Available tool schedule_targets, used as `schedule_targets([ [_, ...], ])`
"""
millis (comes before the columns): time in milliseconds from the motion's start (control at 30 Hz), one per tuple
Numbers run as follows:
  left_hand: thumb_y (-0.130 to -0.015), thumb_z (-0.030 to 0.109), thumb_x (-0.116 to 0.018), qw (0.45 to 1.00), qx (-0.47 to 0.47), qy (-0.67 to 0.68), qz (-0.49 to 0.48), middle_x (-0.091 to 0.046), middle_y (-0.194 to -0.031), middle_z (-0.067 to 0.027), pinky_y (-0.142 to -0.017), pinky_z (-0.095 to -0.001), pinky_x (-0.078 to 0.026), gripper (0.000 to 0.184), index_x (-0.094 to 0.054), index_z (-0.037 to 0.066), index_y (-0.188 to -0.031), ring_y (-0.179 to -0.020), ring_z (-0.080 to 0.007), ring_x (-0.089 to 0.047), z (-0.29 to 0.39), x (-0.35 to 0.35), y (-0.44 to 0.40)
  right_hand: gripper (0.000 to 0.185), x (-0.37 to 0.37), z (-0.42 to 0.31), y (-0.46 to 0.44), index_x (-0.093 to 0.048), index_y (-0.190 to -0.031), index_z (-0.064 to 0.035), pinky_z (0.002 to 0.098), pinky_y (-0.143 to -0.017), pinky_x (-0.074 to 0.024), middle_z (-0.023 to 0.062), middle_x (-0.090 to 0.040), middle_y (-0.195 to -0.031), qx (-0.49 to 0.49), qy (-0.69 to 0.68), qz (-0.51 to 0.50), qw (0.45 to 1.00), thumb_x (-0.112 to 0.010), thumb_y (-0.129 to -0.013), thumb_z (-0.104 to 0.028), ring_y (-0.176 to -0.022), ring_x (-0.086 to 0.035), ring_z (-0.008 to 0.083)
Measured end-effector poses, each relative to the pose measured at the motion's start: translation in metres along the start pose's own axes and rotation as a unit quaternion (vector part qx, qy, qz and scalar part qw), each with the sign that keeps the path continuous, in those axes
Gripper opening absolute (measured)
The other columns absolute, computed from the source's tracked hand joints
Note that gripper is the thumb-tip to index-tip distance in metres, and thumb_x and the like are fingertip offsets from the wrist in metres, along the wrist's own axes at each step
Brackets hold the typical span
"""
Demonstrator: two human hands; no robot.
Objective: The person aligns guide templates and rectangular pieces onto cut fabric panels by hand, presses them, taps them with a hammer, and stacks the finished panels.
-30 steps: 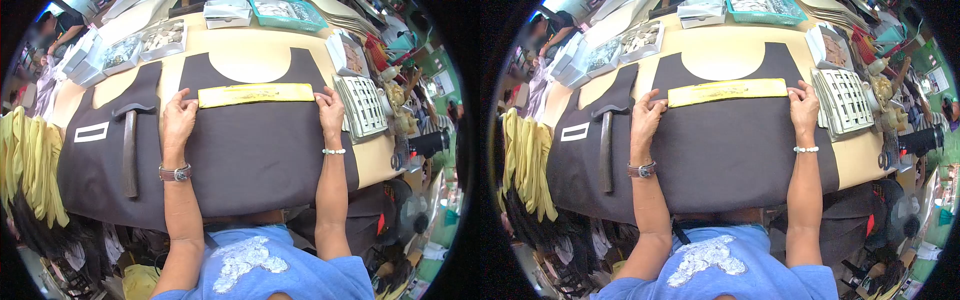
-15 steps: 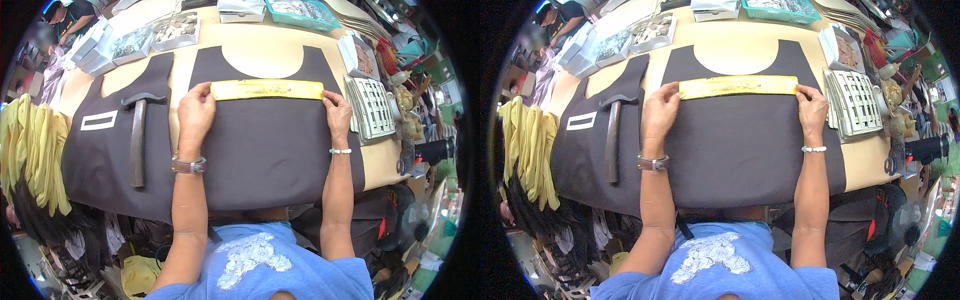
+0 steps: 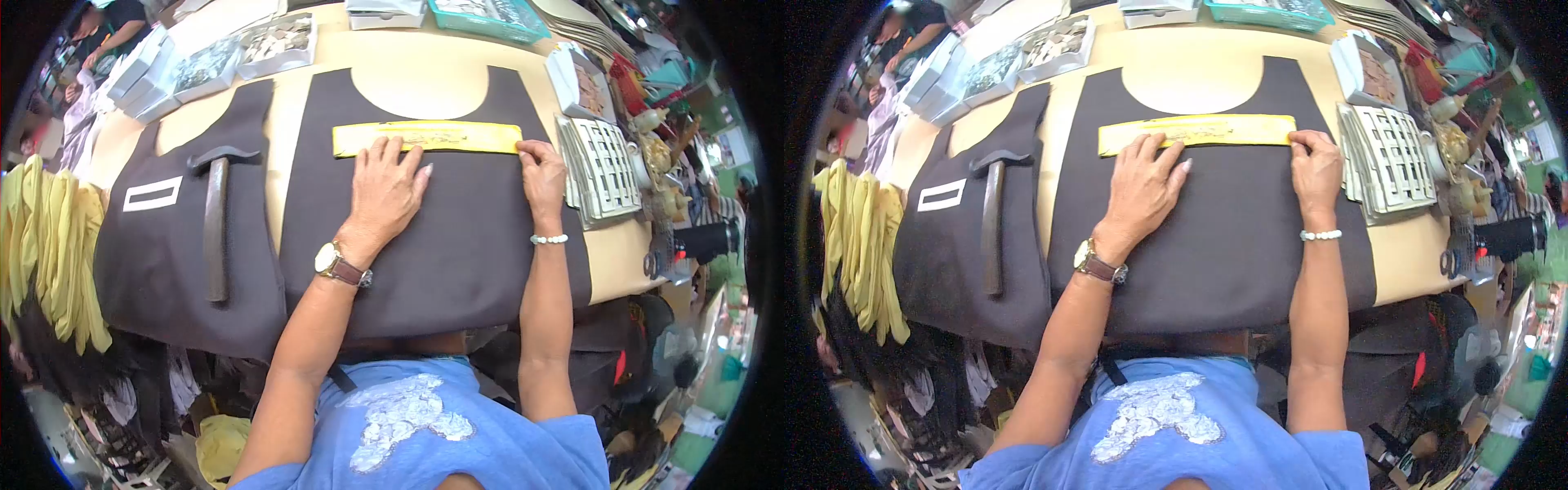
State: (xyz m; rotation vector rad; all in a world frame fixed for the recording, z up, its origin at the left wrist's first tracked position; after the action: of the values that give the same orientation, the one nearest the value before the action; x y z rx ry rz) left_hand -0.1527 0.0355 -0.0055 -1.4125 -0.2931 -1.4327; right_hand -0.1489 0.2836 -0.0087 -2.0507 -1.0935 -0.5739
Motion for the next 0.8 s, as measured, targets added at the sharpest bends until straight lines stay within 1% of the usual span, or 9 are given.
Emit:
schedule_targets([
  [100,-0.087,0.026,-0.057,1.000,0.010,0.006,-0.016,-0.054,-0.108,-0.0157,-0.091,-0.0435,-0.040,0.031,-0.060,0.005,-0.110,-0.105,-0.0317,-0.050,0.002,0.003,-0.004,0.012,0.000,-0.001,0.000,-0.070,-0.083,-0.0056,0.0375,-0.080,-0.0460,0.0082,-0.066,-0.092,0.037,0.069,0.004,0.997,-0.060,-0.079,-0.010,-0.088,-0.060,0.0282],
  [233,-0.087,0.026,-0.058,0.998,0.028,0.005,-0.054,-0.055,-0.102,-0.0144,-0.082,-0.0443,-0.044,0.027,-0.060,0.004,-0.102,-0.100,-0.0307,-0.051,0.002,0.004,-0.012,0.015,0.002,-0.010,0.002,-0.071,-0.083,-0.0090,0.0390,-0.081,-0.0463,0.0084,-0.063,-0.094,0.048,0.139,-0.018,0.989,-0.056,-0.081,-0.011,-0.089,-0.059,0.0282],
  [267,-0.087,0.027,-0.057,0.998,0.028,-0.007,-0.061,-0.055,-0.098,-0.0140,-0.078,-0.0444,-0.045,0.026,-0.059,0.006,-0.103,-0.096,-0.0304,-0.051,0.002,0.004,-0.013,0.015,0.001,-0.008,0.001,-0.070,-0.084,-0.0092,0.0391,-0.081,-0.0464,0.0085,-0.063,-0.095,0.053,0.150,-0.030,0.987,-0.055,-0.081,-0.010,-0.089,-0.059,0.0283],
  [333,-0.087,0.027,-0.056,0.997,0.012,-0.047,-0.064,-0.054,-0.097,-0.0137,-0.077,-0.0441,-0.045,0.027,-0.058,0.009,-0.107,-0.095,-0.0303,-0.051,0.006,0.005,-0.012,0.016,0.005,-0.010,0.000,-0.070,-0.087,-0.0098,0.0392,-0.083,-0.0467,0.0084,-0.062,-0.097,0.069,0.157,-0.056,0.984,-0.055,-0.082,-0.011,-0.090,-0.059,0.0291],
  [433,-0.087,0.028,-0.055,0.996,-0.002,-0.073,-0.049,-0.053,-0.097,-0.0121,-0.075,-0.0450,-0.045,0.029,-0.057,0.013,-0.112,-0.093,-0.0293,-0.051,0.005,0.000,-0.011,0.014,0.017,-0.009,0.005,-0.069,-0.089,-0.0061,0.0393,-0.086,-0.0458,0.0109,-0.062,-0.102,0.088,0.120,-0.072,0.986,-0.058,-0.082,-0.011,-0.095,-0.059,0.0306],
  [467,-0.087,0.028,-0.055,0.996,-0.001,-0.074,-0.051,-0.053,-0.097,-0.0117,-0.075,-0.0450,-0.045,0.029,-0.057,0.014,-0.112,-0.093,-0.0290,-0.051,0.005,0.000,-0.011,0.014,0.029,-0.013,0.008,-0.068,-0.090,-0.0042,0.0392,-0.086,-0.0454,0.0122,-0.062,-0.104,0.094,0.087,-0.031,0.991,-0.060,-0.079,-0.008,-0.096,-0.059,0.0311],
  [600,-0.088,0.026,-0.055,0.995,0.007,-0.074,-0.068,-0.052,-0.097,-0.0105,-0.075,-0.0446,-0.044,0.027,-0.057,0.015,-0.113,-0.093,-0.0279,-0.051,0.006,0.002,-0.015,0.019,0.092,0.004,0.011,-0.065,-0.093,-0.0024,0.0391,-0.084,-0.0454,0.0127,-0.062,-0.100,0.107,0.159,0.137,0.972,-0.061,-0.074,-0.001,-0.092,-0.059,0.0313],
  [700,-0.089,0.025,-0.054,0.994,0.004,-0.078,-0.075,-0.052,-0.096,-0.0101,-0.074,-0.0443,-0.044,0.026,-0.057,0.015,-0.113,-0.093,-0.0273,-0.051,0.005,0.002,-0.016,0.017,0.137,0.034,0.014,-0.066,-0.093,-0.0010,0.0366,-0.079,-0.0465,0.0137,-0.063,-0.092,0.049,0.187,0.194,0.962,-0.061,-0.076,-0.004,-0.086,-0.060,0.0297],
  [800,-0.089,0.025,-0.054,0.995,0.004,-0.076,-0.070,-0.051,-0.097,-0.0100,-0.074,-0.0439,-0.043,0.026,-0.058,0.014,-0.113,-0.093,-0.0269,-0.050,0.004,0.002,-0.015,0.018,0.158,0.044,0.023,-0.067,-0.093,-0.0001,0.0359,-0.075,-0.0471,0.0144,-0.064,-0.089,-0.071,0.140,0.142,0.977,-0.062,-0.078,-0.007,-0.080,-0.061,0.0279],
])
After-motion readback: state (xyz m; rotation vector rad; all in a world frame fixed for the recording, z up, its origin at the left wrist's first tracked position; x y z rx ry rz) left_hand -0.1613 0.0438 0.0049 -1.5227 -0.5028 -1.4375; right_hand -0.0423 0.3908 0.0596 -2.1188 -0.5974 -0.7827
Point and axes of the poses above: each hand's wrist, its own y-axis away from the middle knuckle, its own x-axis out of the back of the hand, z = x × y, the point moved 2 cm from there along -y, towards the middle knuckle
